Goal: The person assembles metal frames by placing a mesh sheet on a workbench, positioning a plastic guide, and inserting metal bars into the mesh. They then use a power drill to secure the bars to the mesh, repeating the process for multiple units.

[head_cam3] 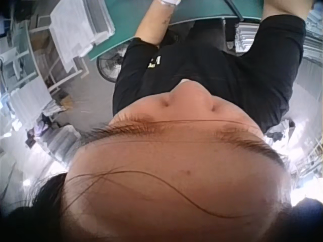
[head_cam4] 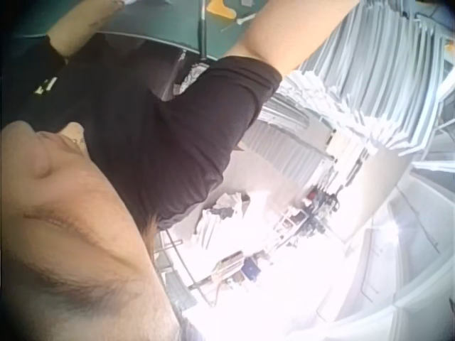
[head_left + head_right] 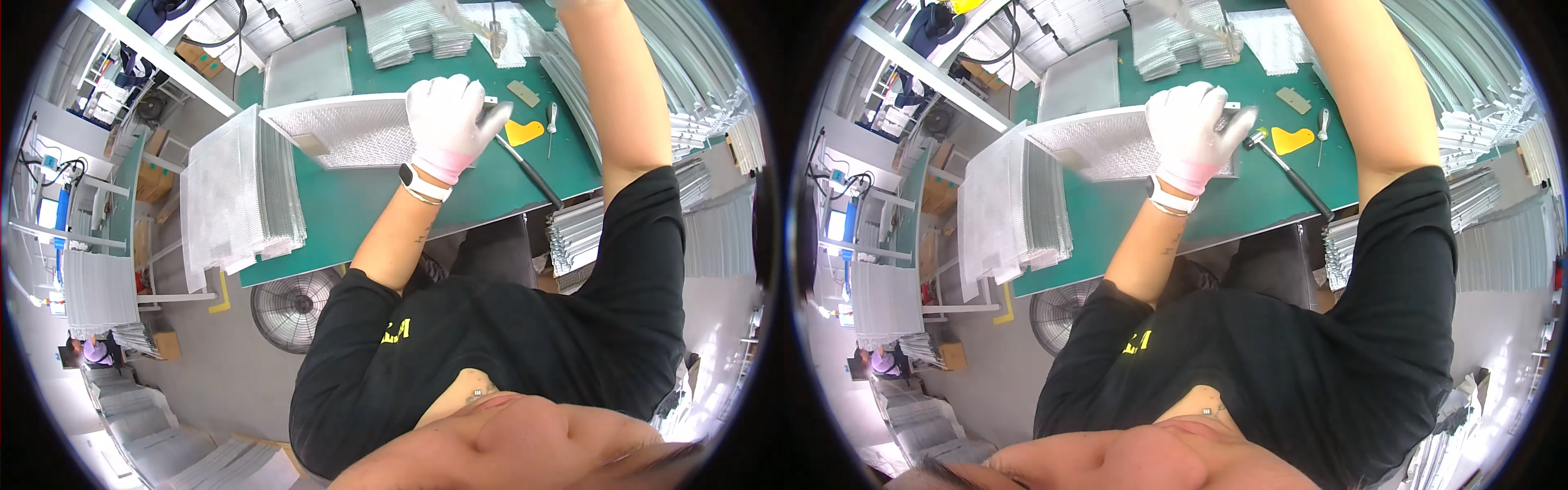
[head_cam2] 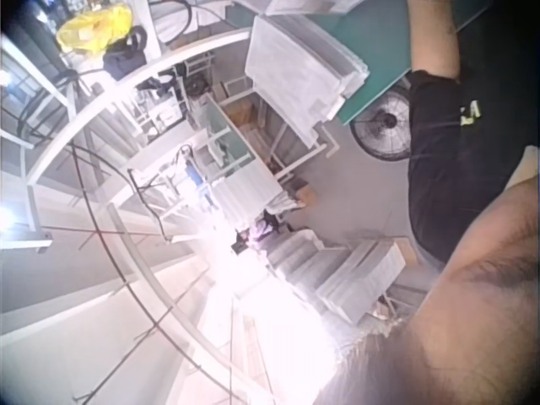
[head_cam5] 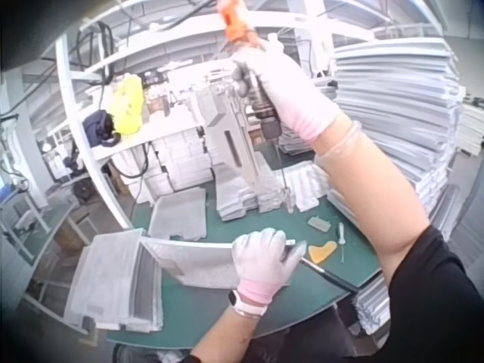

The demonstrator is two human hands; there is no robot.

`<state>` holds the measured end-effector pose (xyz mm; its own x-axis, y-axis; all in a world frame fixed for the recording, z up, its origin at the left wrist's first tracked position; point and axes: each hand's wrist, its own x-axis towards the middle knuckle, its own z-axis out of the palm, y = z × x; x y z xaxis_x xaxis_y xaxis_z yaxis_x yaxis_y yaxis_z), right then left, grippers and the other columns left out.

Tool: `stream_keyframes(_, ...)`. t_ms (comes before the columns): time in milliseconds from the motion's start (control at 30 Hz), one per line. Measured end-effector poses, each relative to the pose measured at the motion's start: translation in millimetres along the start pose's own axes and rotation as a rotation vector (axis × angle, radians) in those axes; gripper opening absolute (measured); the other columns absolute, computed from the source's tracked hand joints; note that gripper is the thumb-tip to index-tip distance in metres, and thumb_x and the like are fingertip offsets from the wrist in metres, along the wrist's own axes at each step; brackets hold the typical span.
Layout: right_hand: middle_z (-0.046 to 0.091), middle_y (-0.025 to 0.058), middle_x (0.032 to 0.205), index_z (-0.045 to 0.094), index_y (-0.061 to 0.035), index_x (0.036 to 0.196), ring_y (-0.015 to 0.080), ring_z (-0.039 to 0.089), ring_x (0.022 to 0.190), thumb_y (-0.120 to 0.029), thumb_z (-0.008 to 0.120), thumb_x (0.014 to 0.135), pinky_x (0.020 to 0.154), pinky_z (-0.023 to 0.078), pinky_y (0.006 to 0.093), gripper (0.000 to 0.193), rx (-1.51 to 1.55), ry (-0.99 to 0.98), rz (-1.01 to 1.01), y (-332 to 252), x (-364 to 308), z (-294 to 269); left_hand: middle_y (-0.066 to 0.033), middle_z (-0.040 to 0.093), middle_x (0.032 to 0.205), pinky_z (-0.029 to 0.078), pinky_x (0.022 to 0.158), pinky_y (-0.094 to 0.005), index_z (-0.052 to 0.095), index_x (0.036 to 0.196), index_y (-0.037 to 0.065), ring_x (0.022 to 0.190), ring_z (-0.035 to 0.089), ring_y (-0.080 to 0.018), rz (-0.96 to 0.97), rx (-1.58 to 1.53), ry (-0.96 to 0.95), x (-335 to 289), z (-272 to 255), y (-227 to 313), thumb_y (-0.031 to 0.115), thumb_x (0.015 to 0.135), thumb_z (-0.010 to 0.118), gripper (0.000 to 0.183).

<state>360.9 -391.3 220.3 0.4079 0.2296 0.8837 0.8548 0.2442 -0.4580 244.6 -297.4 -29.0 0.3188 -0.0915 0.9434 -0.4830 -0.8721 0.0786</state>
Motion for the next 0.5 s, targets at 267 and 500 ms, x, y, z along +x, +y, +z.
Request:
stream_keyframes(267,0.061,-0.0013,0.078,0.059,-0.0165,0.098,0.0088,0.057,0.061,-0.032,0.064,0.098,0.052,0.045,0.0214,0.016,0.622,0.012,0.323,-8.5,-56.4,-1.6,-0.0016,0.053,0.068,0.04,0.067,-0.0422,0.058,0.065,0.015,0.064,0.054,-0.0241,-0.016,0.049,0.026,-4.7,9.1,-2.2,0.031,0.068,0.079,0.026)
stream_keyframes(500,0.062,-0.0003,0.081,0.059,-0.0165,0.102,0.0095,0.057,0.064,-0.033,0.063,0.099,0.052,0.043,0.0219,0.017,0.666,0.003,0.353,-4.6,-54.5,1.1,0.0,0.06,0.07,0.04,0.067,-0.0425,0.065,0.073,0.019,0.066,0.059,-0.0241,-0.044,0.043,-0.007,-0.3,8.4,1.2,0.028,0.07,0.075,0.014)
